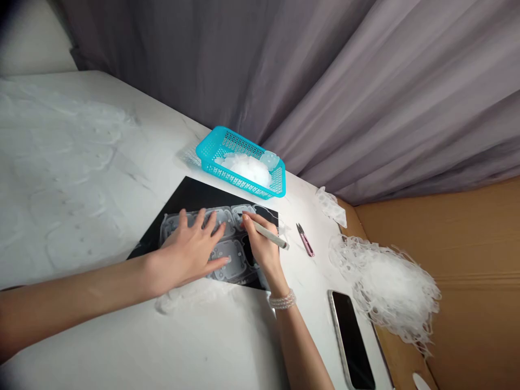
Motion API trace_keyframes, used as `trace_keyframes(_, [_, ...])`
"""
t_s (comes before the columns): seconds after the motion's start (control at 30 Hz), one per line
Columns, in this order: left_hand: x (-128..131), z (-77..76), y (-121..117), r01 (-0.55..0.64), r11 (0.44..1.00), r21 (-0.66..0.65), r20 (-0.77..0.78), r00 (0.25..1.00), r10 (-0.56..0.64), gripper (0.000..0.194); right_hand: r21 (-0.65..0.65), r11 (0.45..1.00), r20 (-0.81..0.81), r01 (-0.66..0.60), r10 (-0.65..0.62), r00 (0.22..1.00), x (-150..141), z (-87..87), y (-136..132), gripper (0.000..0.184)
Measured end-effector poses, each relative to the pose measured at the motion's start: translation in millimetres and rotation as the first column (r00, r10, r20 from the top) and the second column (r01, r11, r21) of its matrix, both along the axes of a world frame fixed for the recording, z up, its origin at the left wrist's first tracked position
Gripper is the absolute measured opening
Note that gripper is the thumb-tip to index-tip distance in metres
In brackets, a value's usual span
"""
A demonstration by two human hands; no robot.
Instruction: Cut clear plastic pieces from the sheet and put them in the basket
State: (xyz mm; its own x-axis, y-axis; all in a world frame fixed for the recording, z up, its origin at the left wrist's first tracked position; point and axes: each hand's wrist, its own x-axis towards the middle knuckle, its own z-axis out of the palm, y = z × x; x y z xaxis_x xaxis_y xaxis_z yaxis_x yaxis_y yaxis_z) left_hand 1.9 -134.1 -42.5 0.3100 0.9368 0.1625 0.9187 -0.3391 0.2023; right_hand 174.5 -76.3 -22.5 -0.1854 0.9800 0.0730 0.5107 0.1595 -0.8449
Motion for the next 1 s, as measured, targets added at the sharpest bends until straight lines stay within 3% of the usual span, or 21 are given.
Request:
trace_keyframes(0.13, [-10, 2.7, 16, 0.207, 0.978, 0.029, 0.027, 0.978, -0.208, 0.056, 0.025, 0.997, 0.089, -0.075, 0.072, 0.993, 0, 0.8, 0, 0.039])
trace_keyframes(0.23, [-15, -2.0, 20, 0.278, 0.960, 0.014, 0.006, 0.960, -0.278, 0.053, 0.053, 0.990, 0.147, -0.130, 0.121, 0.982, -1, 1.7, -1, 0.035])
trace_keyframes(0.57, [-18, -4.7, 18, 0.296, 0.955, 0.022, -0.049, 0.954, -0.294, 0.045, 0.173, 0.955, 0.361, -0.242, 0.167, 0.917, -16, 5.2, 5, 0.027])
trace_keyframes(0.77, [-18, -4.3, 18, 0.264, 0.964, 0.027, -0.099, 0.960, -0.260, 0.046, 0.159, 0.940, 0.491, -0.302, 0.191, 0.850, -5, 9.7, -4, 0.024])
trace_keyframes(1.0, [-17, -8.0, 17, 0.265, 0.963, 0.050, -0.140, 0.956, -0.256, 0.048, 0.358, 0.860, 0.540, -0.365, 0.128, 0.832, -4, -13.7, -6, 0.029])
